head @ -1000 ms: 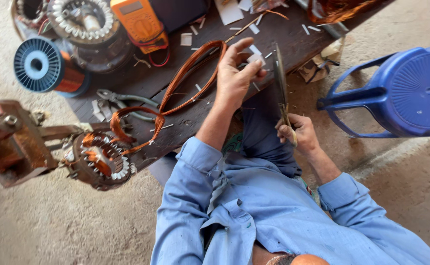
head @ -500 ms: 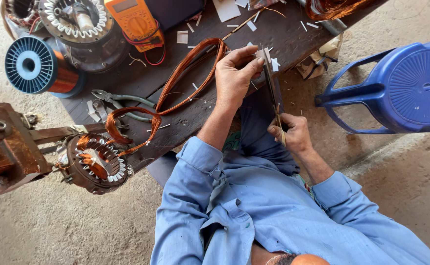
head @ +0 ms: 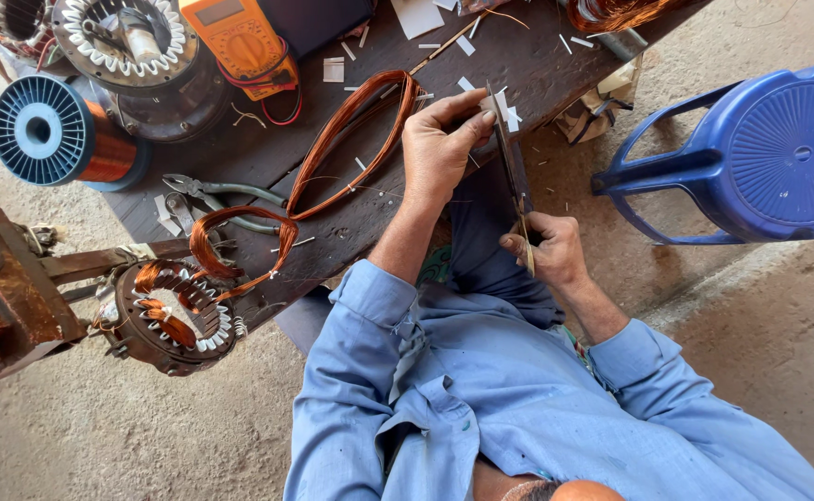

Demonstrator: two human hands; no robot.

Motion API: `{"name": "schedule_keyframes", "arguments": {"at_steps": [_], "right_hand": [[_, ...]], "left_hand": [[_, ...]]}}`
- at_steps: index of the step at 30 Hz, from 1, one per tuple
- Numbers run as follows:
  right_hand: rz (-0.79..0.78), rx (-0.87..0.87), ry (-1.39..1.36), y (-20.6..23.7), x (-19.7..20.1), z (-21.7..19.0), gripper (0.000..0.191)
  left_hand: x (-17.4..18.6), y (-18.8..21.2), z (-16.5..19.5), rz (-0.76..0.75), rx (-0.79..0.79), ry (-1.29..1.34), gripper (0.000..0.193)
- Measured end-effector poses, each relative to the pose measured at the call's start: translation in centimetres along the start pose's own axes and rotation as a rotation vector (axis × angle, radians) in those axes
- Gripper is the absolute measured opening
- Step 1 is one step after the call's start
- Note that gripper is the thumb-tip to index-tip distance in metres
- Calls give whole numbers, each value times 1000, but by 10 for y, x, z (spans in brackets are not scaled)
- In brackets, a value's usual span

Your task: The person winds copper wire around a motor stator held in a vise, inserting white insulating strips between windings. They use shears to trim the wire and continue wrapping the coil by hand.

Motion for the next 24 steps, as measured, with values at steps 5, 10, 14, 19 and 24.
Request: {"name": "schedule_keyframes", "arguments": {"at_steps": [5,10,14,19,24], "right_hand": [[0,2,-7,1,0,3,44],[12,-49,-58,3,-4,3,38],[15,-63,-89,3,-6,-1,34],[9,-107,-112,3,-4,-6,33],[-5,-186,-168,6,-5,-7,37]], "left_hand": [[-1,0,2,-6,6,-42,30],[-1,-1,0,-1,9,-43,30],[-1,-2,-3,13,23,-36,31],[-1,-3,-3,25,19,-38,31],[0,-2,-3,34,26,-65,31]]}}
Point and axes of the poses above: each hand's wrist, its own y-axis away from the middle knuckle, its own x-axis out of the back of the hand, z = x × y, the point moved 2 cm from there along -y, towards the middle knuckle
